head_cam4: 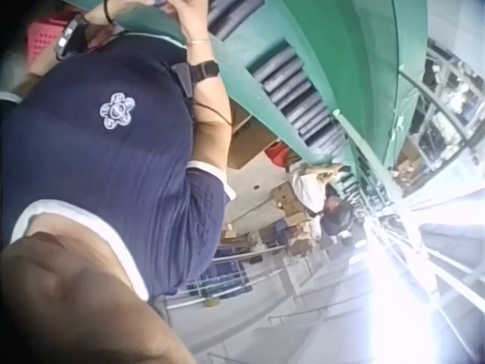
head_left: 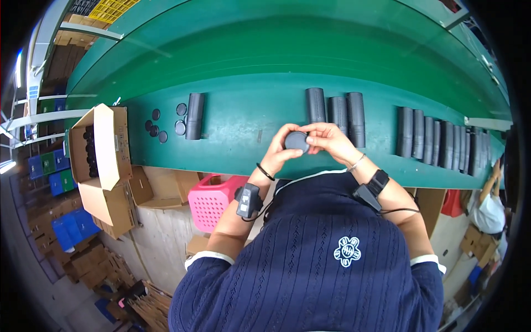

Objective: The person picks up black cylinders from a cardboard box and places them onto a green conveyor belt. The person then fits a black cap onto the end of each cylinder before gathering them and placing them back into the box.

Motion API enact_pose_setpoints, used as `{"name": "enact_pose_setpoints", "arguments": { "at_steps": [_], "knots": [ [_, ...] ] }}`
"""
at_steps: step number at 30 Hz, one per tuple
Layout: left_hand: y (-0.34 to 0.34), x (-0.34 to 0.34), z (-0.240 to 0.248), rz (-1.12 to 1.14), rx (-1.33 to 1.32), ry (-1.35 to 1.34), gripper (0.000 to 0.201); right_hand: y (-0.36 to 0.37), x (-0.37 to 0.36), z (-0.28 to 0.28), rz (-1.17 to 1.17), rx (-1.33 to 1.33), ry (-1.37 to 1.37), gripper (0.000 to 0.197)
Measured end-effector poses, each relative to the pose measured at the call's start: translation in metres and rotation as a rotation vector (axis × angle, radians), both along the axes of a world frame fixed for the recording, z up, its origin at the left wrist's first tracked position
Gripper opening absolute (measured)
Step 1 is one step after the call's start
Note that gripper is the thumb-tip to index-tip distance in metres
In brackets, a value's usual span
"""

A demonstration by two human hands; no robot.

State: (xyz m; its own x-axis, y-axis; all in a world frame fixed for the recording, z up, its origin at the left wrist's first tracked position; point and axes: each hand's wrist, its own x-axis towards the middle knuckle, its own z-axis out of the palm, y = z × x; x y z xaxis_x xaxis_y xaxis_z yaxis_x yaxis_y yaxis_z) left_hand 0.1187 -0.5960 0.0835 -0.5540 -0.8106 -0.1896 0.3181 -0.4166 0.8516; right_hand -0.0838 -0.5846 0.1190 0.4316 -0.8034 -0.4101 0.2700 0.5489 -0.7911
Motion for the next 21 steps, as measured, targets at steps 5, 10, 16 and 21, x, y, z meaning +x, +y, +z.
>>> {"name": "enact_pose_setpoints", "arguments": {
  "at_steps": [5, 10, 16, 21],
  "knots": [
    [-0.012, 0.005, 0.013, 0.018, 0.059, 0.227, 0.057, 0.009, -0.012, 0.002, -0.023, -0.166, 0.094, 0.055],
    [-0.019, -0.038, 0.037, -0.068, 0.267, 0.568, 0.07, 0.024, -0.027, 0.01, 0.075, -0.492, 0.349, 0.09],
    [-0.063, -0.067, -0.016, 0.166, -0.051, -0.555, 0.075, 0.064, -0.137, 0.039, -0.48, -0.41, 1.024, 0.071],
    [-0.08, -0.086, -0.084, 0.191, -0.424, -0.722, 0.087, 0.139, -0.284, -0.003, -0.714, -0.18, 2.017, 0.068]
  ]
}}
